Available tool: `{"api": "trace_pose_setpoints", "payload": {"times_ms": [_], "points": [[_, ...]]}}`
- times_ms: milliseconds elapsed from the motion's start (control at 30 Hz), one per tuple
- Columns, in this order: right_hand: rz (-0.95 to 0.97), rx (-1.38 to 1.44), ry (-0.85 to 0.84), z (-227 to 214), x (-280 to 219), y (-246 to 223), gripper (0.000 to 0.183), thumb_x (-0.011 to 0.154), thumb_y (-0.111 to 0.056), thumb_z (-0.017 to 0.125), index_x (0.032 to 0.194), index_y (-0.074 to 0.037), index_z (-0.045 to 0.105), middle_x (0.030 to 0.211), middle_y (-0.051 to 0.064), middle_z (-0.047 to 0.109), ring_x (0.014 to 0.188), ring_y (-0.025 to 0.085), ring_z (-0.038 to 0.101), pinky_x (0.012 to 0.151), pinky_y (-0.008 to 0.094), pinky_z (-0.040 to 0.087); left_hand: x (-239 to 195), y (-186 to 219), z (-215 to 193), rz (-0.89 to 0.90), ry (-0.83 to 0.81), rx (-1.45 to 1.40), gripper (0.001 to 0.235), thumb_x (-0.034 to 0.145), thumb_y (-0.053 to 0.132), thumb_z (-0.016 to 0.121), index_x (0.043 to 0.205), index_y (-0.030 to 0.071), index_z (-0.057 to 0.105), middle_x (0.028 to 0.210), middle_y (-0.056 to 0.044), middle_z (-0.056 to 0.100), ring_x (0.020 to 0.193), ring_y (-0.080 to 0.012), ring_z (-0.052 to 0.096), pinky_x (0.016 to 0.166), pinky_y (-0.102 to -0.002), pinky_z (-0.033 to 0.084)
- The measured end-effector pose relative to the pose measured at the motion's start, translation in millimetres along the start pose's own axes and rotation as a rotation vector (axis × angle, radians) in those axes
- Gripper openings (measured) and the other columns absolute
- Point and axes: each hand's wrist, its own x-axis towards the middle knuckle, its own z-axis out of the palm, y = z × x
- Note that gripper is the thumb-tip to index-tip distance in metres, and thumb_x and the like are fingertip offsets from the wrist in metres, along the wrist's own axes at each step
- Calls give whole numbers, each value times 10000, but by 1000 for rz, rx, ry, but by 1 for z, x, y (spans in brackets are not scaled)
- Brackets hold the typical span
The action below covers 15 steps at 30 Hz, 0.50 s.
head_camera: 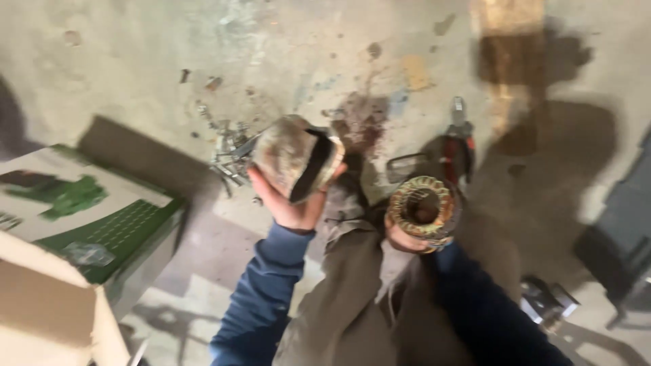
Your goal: The person sits on the floor and uses pliers and a hammer to disassemble a cylindrical mechanical part, removing a coiled spring and other components. They then place the disassembled parts into a cardboard box.
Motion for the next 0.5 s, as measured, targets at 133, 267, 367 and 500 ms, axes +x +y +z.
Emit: {"api": "trace_pose_setpoints", "payload": {"times_ms": [133,267,367,500], "points": [[91,18,-22,5,-6,1,805,970,-590,620,1380,84,462,927,139,496,803,222,408,708,330,313,-6,-5,-4,-57,-49,-131,1102,795,923,383,1616,190,338,1533,-124,512,1351,-437,545,1016,-684,500],[156,-1,-35,18,21,-11,797,984,-598,602,1364,91,478,873,130,502,747,211,407,666,324,308,-4,-2,4,-70,-120,-185,1145,802,948,354,1623,151,355,1541,-151,526,1329,-435,569,1007,-648,513],[199,-18,-40,43,98,-19,793,994,-604,588,1352,96,490,833,123,507,706,203,407,634,321,305,-2,-1,7,-64,-105,-153,1178,814,956,329,1620,99,384,1532,-161,543,1308,-405,595,997,-605,539],[259,-47,-43,40,125,-34,790,1008,-612,569,1336,103,506,779,114,514,650,192,406,591,315,301,8,3,8,-76,-46,-48,1161,835,936,323,1598,67,420,1505,-156,569,1273,-360,628,951,-502,575]]}}
